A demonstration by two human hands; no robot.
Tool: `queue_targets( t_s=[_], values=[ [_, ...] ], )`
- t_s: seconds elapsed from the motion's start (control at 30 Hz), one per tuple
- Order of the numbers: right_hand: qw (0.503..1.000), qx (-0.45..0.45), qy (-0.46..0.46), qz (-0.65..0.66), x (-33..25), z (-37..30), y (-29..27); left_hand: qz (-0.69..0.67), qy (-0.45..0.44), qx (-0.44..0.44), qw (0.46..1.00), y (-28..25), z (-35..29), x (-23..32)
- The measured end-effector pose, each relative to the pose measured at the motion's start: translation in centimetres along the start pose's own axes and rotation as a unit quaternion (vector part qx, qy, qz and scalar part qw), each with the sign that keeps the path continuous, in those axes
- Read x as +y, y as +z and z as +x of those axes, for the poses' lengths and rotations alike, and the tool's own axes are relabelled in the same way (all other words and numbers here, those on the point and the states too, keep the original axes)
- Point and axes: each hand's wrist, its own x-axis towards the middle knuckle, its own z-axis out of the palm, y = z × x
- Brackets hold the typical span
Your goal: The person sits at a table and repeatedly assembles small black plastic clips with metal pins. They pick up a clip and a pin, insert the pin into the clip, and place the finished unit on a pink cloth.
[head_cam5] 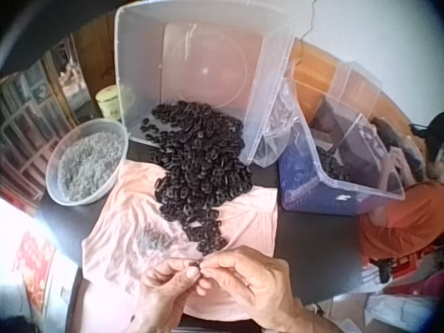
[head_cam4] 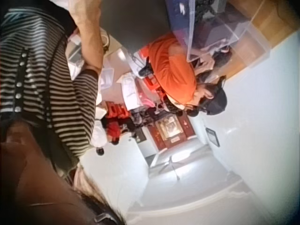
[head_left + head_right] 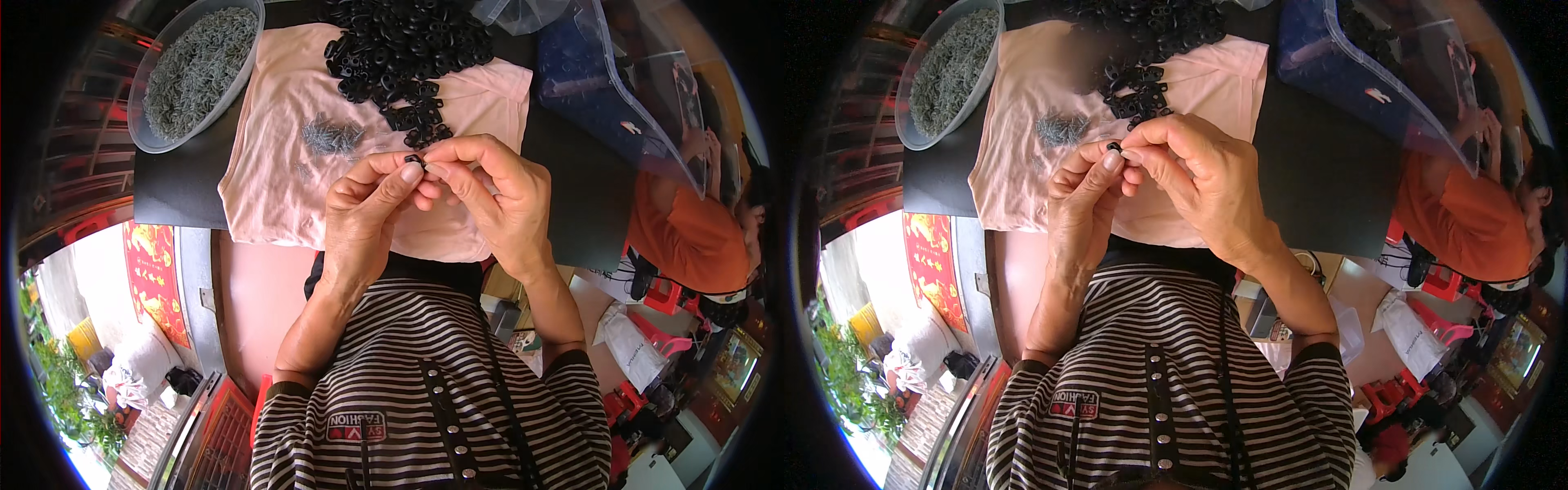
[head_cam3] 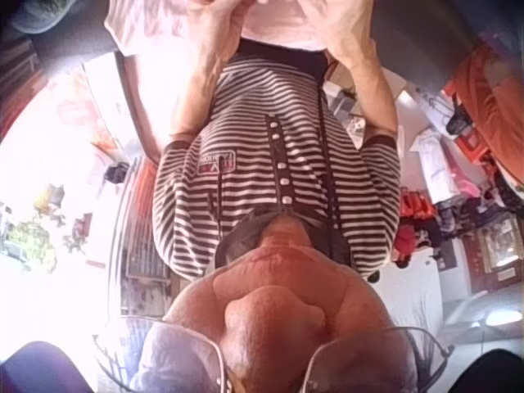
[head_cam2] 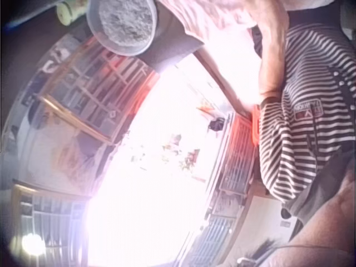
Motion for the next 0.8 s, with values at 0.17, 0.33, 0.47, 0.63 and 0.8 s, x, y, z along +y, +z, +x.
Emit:
queue_targets(
  t_s=[0.17,0.33,0.47,0.63,0.8],
  values=[
    [0.999,0.002,0.022,0.028,0.1,-0.2,-0.3,0.032,-0.001,-0.009,0.999,0.3,0.1,0.0],
    [0.997,-0.055,0.05,0.03,-0.1,0.6,-1.2,0.027,-0.008,-0.009,1.0,0.1,0.3,0.0],
    [0.997,-0.049,0.047,-0.043,0.6,3.7,-2.0,0.034,0.001,-0.012,0.999,-0.8,0.5,-0.5],
    [0.953,-0.04,-0.145,-0.262,3.8,6.9,0.1,0.043,0.008,-0.035,0.998,-0.9,0.7,-0.6],
    [0.924,-0.075,-0.18,-0.33,4.9,7.5,1.2,0.03,-0.002,-0.04,0.999,-1.0,0.8,-0.5]
  ],
)
